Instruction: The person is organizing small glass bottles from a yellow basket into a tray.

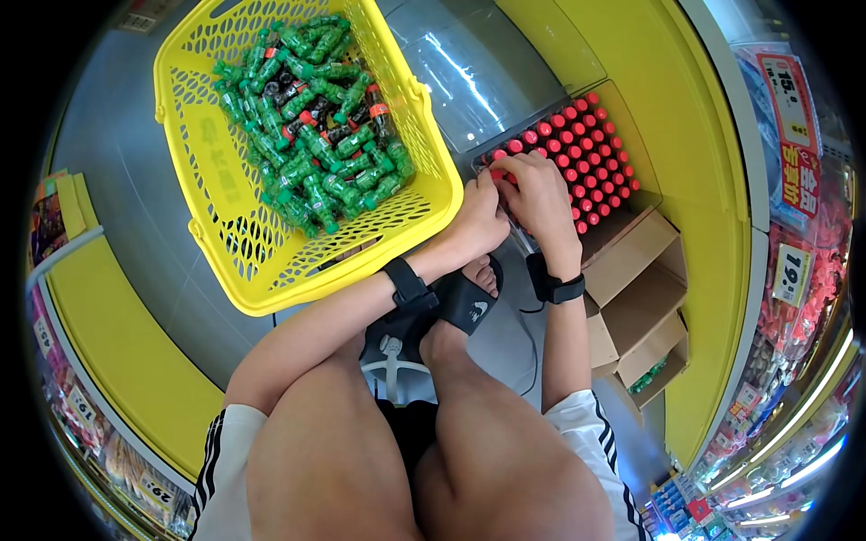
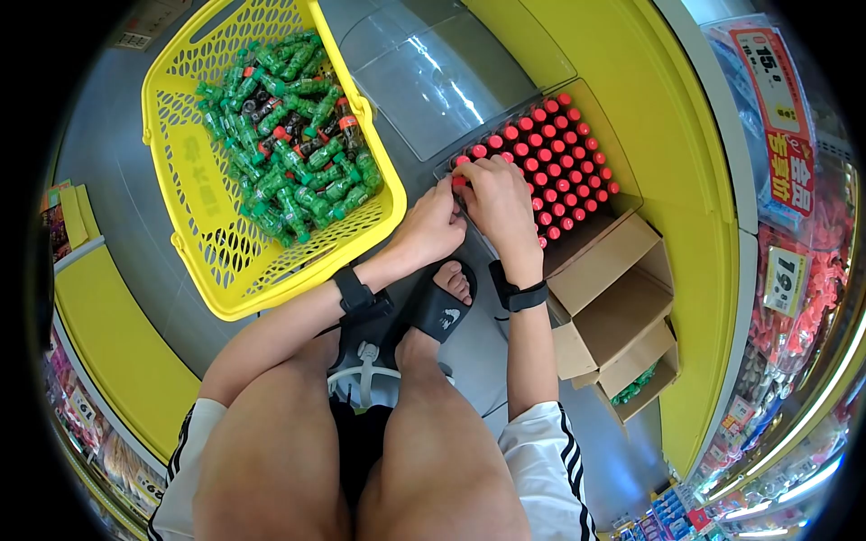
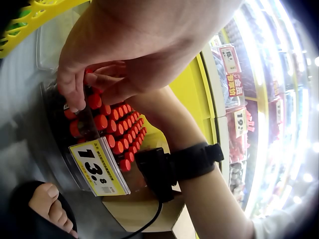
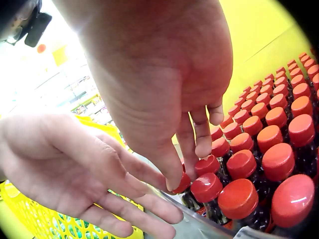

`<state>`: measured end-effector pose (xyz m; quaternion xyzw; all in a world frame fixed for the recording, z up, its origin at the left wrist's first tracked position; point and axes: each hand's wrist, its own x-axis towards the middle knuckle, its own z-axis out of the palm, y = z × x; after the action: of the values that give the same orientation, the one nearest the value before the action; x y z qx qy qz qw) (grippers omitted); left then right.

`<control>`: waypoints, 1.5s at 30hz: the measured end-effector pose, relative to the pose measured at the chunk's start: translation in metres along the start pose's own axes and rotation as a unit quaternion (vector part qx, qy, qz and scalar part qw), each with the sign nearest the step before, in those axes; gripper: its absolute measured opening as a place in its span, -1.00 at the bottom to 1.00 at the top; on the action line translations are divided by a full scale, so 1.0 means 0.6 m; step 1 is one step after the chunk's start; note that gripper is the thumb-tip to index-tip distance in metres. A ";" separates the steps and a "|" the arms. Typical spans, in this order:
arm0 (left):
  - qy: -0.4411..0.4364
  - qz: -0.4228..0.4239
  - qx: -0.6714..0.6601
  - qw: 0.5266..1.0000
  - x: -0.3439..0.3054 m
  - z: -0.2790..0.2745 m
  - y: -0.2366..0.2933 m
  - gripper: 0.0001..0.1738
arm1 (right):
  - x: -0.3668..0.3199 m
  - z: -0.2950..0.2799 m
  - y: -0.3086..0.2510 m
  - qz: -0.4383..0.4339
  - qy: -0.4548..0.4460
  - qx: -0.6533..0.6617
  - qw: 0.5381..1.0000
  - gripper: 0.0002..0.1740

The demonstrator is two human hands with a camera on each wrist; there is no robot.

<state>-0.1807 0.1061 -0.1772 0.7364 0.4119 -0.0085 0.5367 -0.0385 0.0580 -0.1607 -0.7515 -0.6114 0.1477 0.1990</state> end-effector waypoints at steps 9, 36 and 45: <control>-0.024 0.008 -0.010 1.000 -0.017 -0.023 0.038 -0.21 | 0.004 -0.015 -0.005 0.016 0.011 0.046 0.999 -0.80; 0.240 0.093 0.189 0.948 -0.115 -0.410 -0.009 -0.74 | 0.143 -0.155 -0.348 -0.102 -0.041 0.010 0.994 -0.89; 0.229 -0.007 0.187 0.955 -0.006 -0.466 -0.111 -0.79 | 0.321 0.024 -0.365 -0.200 -0.148 -0.116 0.962 -0.84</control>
<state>-0.3439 0.3327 -0.1093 0.8029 0.5198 0.0800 0.2808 -0.1937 0.2857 -0.0640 -0.6013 -0.7850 0.1423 0.0437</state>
